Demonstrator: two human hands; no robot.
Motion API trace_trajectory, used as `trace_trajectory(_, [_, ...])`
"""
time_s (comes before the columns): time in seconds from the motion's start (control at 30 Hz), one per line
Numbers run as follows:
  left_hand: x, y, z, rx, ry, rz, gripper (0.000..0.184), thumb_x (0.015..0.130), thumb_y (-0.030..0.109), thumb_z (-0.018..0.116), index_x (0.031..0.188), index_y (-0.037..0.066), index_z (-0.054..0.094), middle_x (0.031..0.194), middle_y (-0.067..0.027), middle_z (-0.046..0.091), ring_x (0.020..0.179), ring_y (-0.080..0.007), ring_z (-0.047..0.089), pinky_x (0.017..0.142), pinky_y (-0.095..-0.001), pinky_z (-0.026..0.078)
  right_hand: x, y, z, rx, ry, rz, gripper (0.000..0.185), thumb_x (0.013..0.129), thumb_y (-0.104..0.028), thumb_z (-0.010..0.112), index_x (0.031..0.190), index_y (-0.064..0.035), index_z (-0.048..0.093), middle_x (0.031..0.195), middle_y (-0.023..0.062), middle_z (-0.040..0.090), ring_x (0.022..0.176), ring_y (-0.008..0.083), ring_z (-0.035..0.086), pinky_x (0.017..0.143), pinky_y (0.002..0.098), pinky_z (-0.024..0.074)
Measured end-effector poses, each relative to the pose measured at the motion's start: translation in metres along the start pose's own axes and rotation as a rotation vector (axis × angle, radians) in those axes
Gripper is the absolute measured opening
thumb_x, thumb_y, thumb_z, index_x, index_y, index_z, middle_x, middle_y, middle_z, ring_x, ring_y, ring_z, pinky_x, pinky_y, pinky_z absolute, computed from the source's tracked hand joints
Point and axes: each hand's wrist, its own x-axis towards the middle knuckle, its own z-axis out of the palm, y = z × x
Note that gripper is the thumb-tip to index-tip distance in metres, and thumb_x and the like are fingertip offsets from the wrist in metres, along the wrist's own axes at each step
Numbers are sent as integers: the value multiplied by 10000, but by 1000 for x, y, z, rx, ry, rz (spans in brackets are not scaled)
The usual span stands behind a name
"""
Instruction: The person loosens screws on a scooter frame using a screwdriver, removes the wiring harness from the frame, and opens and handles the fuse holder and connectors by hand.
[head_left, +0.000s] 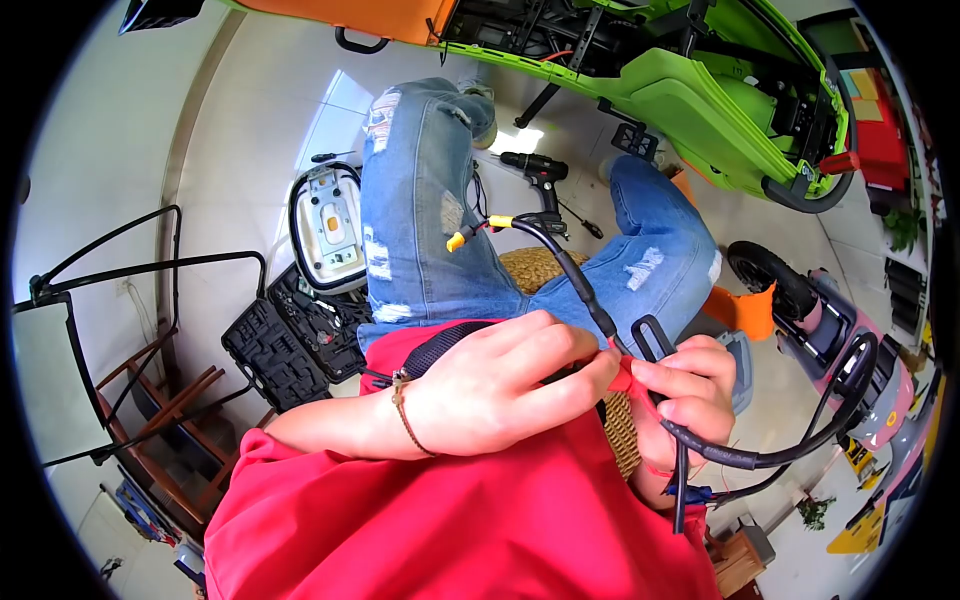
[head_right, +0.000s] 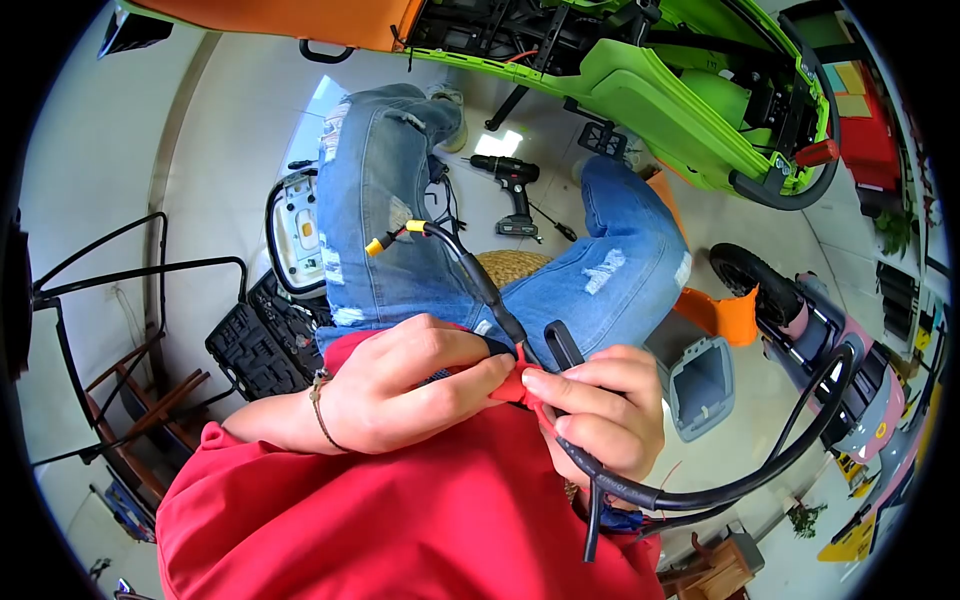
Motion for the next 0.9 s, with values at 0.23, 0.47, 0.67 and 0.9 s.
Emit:
trace_trajectory(0.23, [0, -2, 4, -15, 11, -10, 405, 675, 13, 750, 1050, -7, 597, 907, -89, 592, 740, -192, 580, 595, -290, 481, -8, 0, 1, 7, 21, 72, 454, 628, 55, 751, 897, -112, 425, 886, 72, 704, 722, 211, 576, 621, 346, 451])
trace_trajectory(0.47, [0, 5, 1, -181, 112, -122, 413, 695, 145, 806, 1007, -11, 585, 865, -99, 591, 707, -207, 594, 599, -300, 487, -1, -3, 1, 44, 69, -8, 383, 678, -7, 770, 847, -130, 449, 892, 22, 702, 725, 177, 573, 610, 307, 440])
trace_trajectory(0.67, [4, 12, 0, -1359, -257, -1077, 515, 980, 480, 331, 991, -4, 505, 774, -117, 595, 614, -158, 590, 529, -241, 473, 0, -3, 0, 29, -7, -39, 341, 707, 0, 744, 850, -130, 463, 929, 21, 699, 778, 183, 580, 642, 304, 446])
trace_trajectory(0.9, [4, 10, 8, -1842, -290, -1066, 243, 991, 279, 413, 1020, 45, 470, 716, -80, 526, 532, -138, 494, 452, -241, 376, -4, -4, -3, 22, -21, -57, 314, 735, -50, 730, 897, -146, 479, 963, 7, 699, 806, 175, 580, 695, 323, 446])
